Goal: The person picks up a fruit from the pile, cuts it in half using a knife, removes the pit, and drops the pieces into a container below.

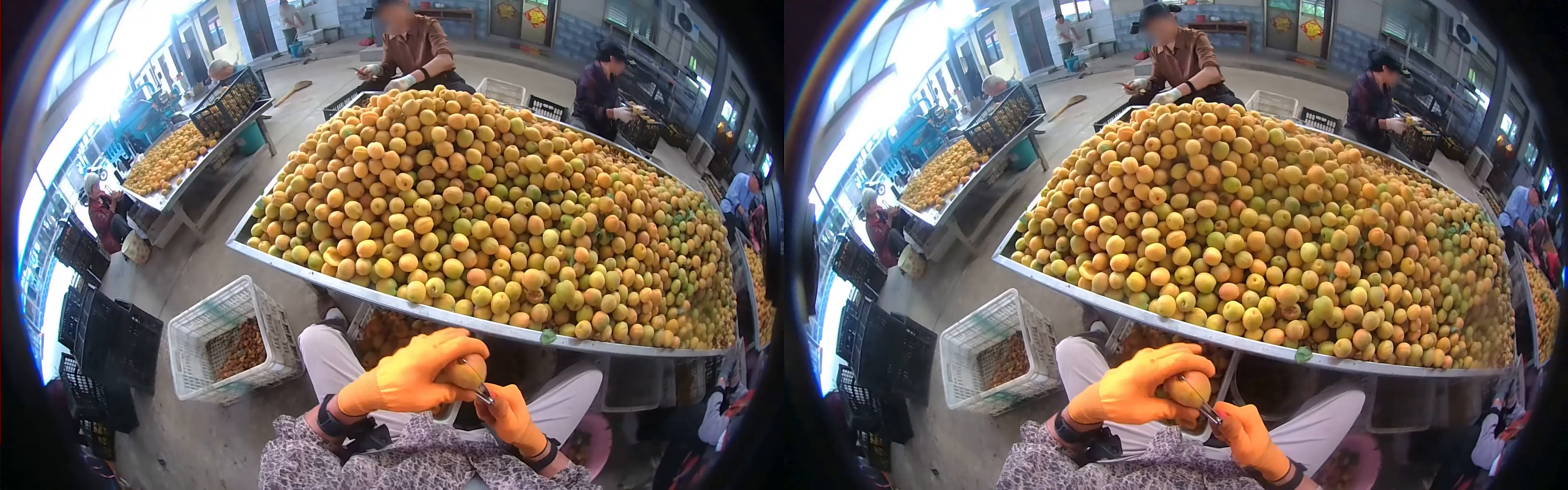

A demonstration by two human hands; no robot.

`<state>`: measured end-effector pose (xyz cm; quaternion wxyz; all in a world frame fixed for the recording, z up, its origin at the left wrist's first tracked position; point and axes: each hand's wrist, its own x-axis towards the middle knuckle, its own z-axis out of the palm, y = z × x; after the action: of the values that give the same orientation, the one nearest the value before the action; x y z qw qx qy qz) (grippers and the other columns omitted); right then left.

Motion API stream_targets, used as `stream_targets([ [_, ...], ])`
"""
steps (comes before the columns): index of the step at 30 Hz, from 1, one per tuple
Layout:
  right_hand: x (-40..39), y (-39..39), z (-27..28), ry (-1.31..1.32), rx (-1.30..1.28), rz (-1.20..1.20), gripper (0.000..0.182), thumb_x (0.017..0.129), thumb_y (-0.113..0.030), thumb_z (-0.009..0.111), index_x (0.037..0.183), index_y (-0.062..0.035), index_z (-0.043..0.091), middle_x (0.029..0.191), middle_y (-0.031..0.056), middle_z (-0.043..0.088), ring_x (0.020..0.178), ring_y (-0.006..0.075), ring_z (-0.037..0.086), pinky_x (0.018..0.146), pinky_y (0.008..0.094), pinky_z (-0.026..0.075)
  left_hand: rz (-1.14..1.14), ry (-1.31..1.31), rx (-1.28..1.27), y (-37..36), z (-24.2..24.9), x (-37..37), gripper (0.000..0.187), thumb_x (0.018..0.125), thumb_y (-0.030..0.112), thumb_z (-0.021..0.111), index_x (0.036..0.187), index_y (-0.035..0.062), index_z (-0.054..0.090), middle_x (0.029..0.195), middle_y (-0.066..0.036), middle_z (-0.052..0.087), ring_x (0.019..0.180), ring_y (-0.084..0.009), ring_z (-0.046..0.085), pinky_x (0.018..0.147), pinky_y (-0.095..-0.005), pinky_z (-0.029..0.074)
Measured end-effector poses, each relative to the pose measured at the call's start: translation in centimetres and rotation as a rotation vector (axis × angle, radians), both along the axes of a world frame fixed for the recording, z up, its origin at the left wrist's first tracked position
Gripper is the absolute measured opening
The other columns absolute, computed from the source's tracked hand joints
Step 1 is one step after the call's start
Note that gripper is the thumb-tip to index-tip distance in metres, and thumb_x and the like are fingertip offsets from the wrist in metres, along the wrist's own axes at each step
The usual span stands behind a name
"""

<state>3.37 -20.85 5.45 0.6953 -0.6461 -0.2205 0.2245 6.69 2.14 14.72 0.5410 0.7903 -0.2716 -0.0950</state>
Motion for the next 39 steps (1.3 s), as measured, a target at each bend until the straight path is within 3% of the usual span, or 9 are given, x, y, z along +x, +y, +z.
stream_targets([
  [7, 0.2, 0.4, 3.5, 0.271, -0.118, -0.066, 0.045, 0.102, -0.037, 0.044, 0.075, -0.0016, 0.051, 0.058, -0.0033, 0.042, 0.053, 0.0062, 0.034, 0.049, 0.0251, 0.028, 0.077, -0.1, 0.112, 2.1, -3.6, 2.3, 0.045, 0.064, 0.008, 0.081, 0.106, 0.0045, 0.063, 0.098, -0.01, 0.06, 0.09, -0.0278, 0.061, 0.08, -0.0378, 0.049],
  [12, 0.7, -0.3, 4.5, -0.006, 0.004, -0.432, 0.019, 0.075, 0.001, 0.074, 0.075, -0.0031, 0.056, 0.057, -0.0053, 0.044, 0.055, 0.002, 0.039, 0.049, 0.0206, 0.031, 0.155, 0.526, -0.575, 1.9, -7.4, 1.8, 0.047, 0.078, 0.012, 0.07, 0.12, -0.0042, 0.056, 0.104, -0.006, 0.057, 0.091, -0.0163, 0.058, 0.081, -0.0318, 0.049],
  [17, 4.5, 2.2, 5.5, -0.401, -0.201, -0.236, 0.054, 0.065, -0.003, 0.081, 0.116, -0.0036, 0.063, 0.115, 0.0127, 0.064, 0.097, 0.0213, 0.063, 0.084, 0.0305, 0.051, -0.097, 0.927, -1.262, -3.2, -7.2, 0.0, 0.057, 0.088, 0.017, 0.059, 0.138, -0.0036, 0.041, 0.124, -0.011, 0.052, 0.109, -0.0159, 0.054, 0.092, -0.0295, 0.045],
  [19, 4.5, 2.5, 4.7, -0.348, -0.216, -0.226, 0.055, 0.063, -0.004, 0.082, 0.116, -0.0047, 0.063, 0.113, 0.0127, 0.065, 0.096, 0.0226, 0.065, 0.083, 0.0312, 0.052, -0.059, 0.856, -1.187, -3.2, -8.1, -0.2, 0.051, 0.091, 0.022, 0.052, 0.135, -0.0037, 0.044, 0.131, -0.013, 0.049, 0.115, -0.0216, 0.052, 0.097, -0.034, 0.042],
  [22, 4.4, 2.8, 4.0, -0.608, -0.186, -0.232, 0.059, 0.065, -0.008, 0.082, 0.12, -0.0057, 0.061, 0.115, 0.0125, 0.064, 0.097, 0.0285, 0.065, 0.083, 0.0335, 0.053, 0.07, -0.072, -0.409, -3.1, -9.1, 0.2, 0.038, 0.094, 0.023, 0.045, 0.122, -0.0013, 0.05, 0.125, -0.017, 0.051, 0.114, -0.0288, 0.053, 0.097, -0.0358, 0.042],
  [29, 3.8, 3.6, 1.8, -0.716, -0.211, -0.336, 0.049, 0.078, -0.012, 0.071, 0.123, -0.0023, 0.055, 0.118, 0.0196, 0.058, 0.102, 0.0403, 0.058, 0.082, 0.0425, 0.051, 0.36, -0.043, -0.437, -5.4, -10.2, -0.5, 0.052, 0.101, 0.044, 0.033, 0.118, 0.0006, 0.056, 0.098, -0.005, 0.062, 0.09, -0.015, 0.057, 0.083, -0.0285, 0.045],
  [33, 3.5, 4.6, 1.2, -0.663, -0.179, -0.457, 0.042, 0.084, -0.017, 0.07, 0.12, -0.0011, 0.056, 0.102, 0.0158, 0.06, 0.089, 0.0339, 0.061, 0.075, 0.0387, 0.05, 0.48, 0.306, -0.571, -6.2, -8.7, -1.1, 0.053, 0.103, 0.043, 0.031, 0.125, 0.0006, 0.052, 0.105, -0.005, 0.06, 0.088, -0.0098, 0.053, 0.08, -0.0252, 0.044],
  [37, 3.7, 4.3, 1.3, 0.361, 0.368, -0.41, 0.047, 0.096, -0.038, 0.057, 0.122, 0.001, 0.057, 0.077, 0.0027, 0.06, 0.058, 0.0074, 0.053, 0.046, 0.019, 0.034, 0.563, -0.053, -0.42, -6.1, -7.7, -0.6, 0.043, 0.104, 0.035, 0.034, 0.129, 0.0048, 0.05, 0.092, -0.004, 0.061, 0.071, -0.0094, 0.053, 0.062, -0.0209, 0.042],
  [39, 4.1, 3.5, 1.4, 0.495, 0.692, -0.248, 0.064, 0.094, -0.049, 0.056, 0.129, 0.0045, 0.05, 0.089, 0.0083, 0.064, 0.06, 0.009, 0.054, 0.042, 0.0198, 0.036, 0.289, 0.64, -0.951, -4.6, -7.3, -0.6, 0.046, 0.103, 0.04, 0.034, 0.128, 0.0051, 0.05, 0.077, -0.004, 0.057, 0.055, -0.0093, 0.045, 0.049, -0.0214, 0.034],
])
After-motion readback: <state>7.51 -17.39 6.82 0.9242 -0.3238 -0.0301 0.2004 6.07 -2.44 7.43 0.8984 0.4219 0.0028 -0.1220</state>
